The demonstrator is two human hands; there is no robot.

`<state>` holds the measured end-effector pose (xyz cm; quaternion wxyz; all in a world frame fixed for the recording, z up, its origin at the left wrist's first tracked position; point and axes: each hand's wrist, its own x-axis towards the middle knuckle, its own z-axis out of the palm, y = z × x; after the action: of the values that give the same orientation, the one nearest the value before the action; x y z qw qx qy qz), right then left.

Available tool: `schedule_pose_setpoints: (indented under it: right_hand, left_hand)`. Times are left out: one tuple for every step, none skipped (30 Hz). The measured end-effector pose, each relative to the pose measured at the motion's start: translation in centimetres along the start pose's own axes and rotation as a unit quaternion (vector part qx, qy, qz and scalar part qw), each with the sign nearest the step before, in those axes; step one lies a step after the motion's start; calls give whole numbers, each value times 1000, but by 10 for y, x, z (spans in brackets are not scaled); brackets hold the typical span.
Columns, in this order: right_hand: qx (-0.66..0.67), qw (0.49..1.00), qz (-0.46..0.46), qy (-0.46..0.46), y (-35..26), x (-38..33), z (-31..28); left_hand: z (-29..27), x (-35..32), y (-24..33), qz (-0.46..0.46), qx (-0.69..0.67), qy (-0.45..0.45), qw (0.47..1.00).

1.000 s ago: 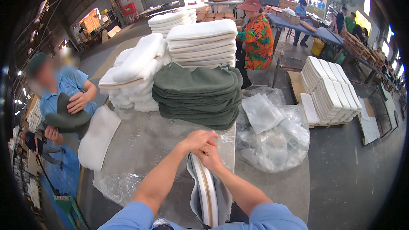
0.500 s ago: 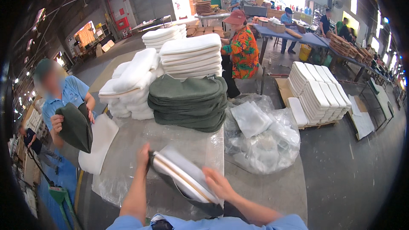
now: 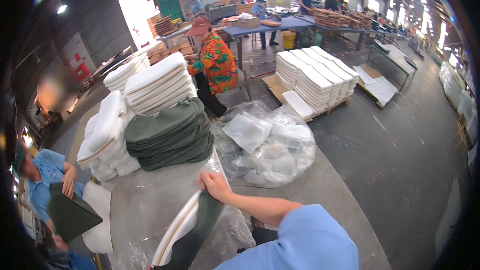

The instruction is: The person inserts white foam inserts into green fabric covers, aligns the edges, and places the finished cushions onto a stack. The person repeats this process for multiple cushions.

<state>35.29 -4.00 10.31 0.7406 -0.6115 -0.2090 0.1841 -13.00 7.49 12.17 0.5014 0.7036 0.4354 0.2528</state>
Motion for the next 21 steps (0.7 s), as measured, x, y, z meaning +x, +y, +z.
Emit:
schedule_pose_setpoints:
  right_hand:
    - [31,999,-19,-4,-9,17,11]
    - [51,998,-35,-14,-19,33,25]
    - [74,996,-49,-26,-27,46,41]
    - [83,994,-61,-35,-33,59,55]
    - [67,996,-37,-41,-30,74,51]
    - [-30,999,-27,-8,-18,79,51]
    - [-117,993,-14,19,-6,79,60]
    - [-202,978,-2,45,2,82,65]
    - [-150,986,34,60,7,91,56]
    - [-172,983,26,55,14,91,58]
    - [-191,980,17,44,16,90,67]
    - [-211,977,7,36,17,89,70]
    - [-228,973,28,-12,17,88,69]
    - [-227,974,-8,-10,17,84,69]
    - [-228,973,-41,-5,23,75,67]
    - [-230,970,-74,1,27,71,61]
    - [-250,966,-41,-61,27,62,64]
    - [-260,962,-58,-55,27,54,63]
    - [-264,960,-75,-58,27,41,70]
    - [-270,956,-95,-64,30,29,73]
    - [-264,955,-123,-60,32,24,65]
  left_hand:
    - [1,-8,15,8,107,-45,993]
    - [6,-15,31,10,213,-86,973]
    - [10,-22,49,20,315,-125,941]
    - [42,-29,11,-5,127,-77,989]
    - [80,-28,-17,-10,-80,-46,996]
    - [99,-26,-27,-3,-17,-95,995]
    - [117,-22,-27,3,4,-117,993]
    - [133,-20,-25,13,8,-132,991]
    - [147,-19,-17,26,4,-153,988]
    - [156,-17,-8,33,2,-163,986]
    - [160,-19,-3,39,5,-167,985]
    - [165,-19,2,45,3,-172,984]
    - [169,-21,5,50,0,-179,983]
    - [171,-23,9,55,-4,-185,981]
    - [173,-25,15,58,-9,-194,979]
    - [176,-24,22,60,-22,-207,976]
    - [171,-28,41,55,-29,-205,977]
    - [170,-27,63,11,-64,-217,974]
    - [169,-25,76,82,-98,-192,973]
    - [173,-22,88,79,-118,-188,972]
    - [181,-14,96,75,-137,-182,971]
